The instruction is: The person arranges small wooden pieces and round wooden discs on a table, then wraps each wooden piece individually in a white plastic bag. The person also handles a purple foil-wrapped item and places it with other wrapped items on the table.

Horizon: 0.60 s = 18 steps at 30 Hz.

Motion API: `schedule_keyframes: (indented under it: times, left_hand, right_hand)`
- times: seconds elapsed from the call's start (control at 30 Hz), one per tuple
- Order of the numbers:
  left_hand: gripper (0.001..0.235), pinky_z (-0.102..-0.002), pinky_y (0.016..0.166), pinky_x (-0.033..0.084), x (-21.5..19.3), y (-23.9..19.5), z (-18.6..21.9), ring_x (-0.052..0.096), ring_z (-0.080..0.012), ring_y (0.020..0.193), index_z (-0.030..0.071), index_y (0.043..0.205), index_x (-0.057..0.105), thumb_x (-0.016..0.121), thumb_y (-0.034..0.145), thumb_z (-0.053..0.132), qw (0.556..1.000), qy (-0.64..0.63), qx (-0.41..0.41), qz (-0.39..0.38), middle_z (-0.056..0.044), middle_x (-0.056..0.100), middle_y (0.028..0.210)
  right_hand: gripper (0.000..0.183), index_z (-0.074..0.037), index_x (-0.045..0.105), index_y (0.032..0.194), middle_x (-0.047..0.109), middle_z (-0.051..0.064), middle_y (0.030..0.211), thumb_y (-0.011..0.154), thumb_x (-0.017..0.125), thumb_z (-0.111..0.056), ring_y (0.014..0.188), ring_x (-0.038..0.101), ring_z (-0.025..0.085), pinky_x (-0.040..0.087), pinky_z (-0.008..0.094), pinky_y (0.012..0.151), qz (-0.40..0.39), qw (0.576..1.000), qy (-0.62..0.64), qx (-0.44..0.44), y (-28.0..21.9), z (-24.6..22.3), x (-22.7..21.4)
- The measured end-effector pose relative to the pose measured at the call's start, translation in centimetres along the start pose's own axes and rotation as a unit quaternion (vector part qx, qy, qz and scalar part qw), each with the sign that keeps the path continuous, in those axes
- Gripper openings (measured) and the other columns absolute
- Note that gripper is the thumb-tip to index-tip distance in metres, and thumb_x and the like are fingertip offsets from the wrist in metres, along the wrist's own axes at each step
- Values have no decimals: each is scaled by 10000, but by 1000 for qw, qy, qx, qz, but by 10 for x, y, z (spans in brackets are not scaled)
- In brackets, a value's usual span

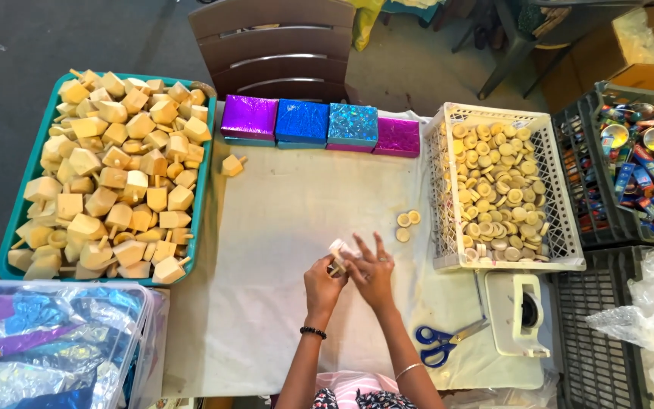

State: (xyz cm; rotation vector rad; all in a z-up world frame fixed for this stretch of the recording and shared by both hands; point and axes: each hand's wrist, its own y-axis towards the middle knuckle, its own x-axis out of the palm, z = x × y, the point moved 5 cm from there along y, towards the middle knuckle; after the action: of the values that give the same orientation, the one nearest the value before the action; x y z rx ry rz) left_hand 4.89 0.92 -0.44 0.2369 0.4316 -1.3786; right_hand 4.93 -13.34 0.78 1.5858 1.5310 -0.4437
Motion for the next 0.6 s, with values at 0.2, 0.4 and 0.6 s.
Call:
schedule_keyframes:
  times: [0.2,0.4,0.6]
  left_hand:
    - [379,-340,709,597,-12,-6,14,773,-236,818,37,1080,746,855,732,139,997,-77,-17,-15,-131,769,959]
    - [596,-380,721,610,8,-9,-10,774,-282,909,73,1194,442,860,787,194,994,-103,-25,-3,-139,758,1058]
    - [582,-420,732,582,6,-11,13,748,-343,963,105,1221,375,810,835,118,997,-57,52,-15,-162,748,1089]
  right_hand:
    - [336,-320,796,1210,404,46,1638,1017,531,-395,1571,115,417,105,622,1135,14,1000,-7,20,-12,-8,-5]
    - [421,-336,795,1196,316,41,1690,1040,420,-449,1588,13,410,-15,648,1153,16,997,13,79,-9,3,-10]
    - [437,-269,782,1231,265,60,1712,1044,445,-475,1585,24,418,-12,622,1166,47,997,55,35,-9,-7,-20]
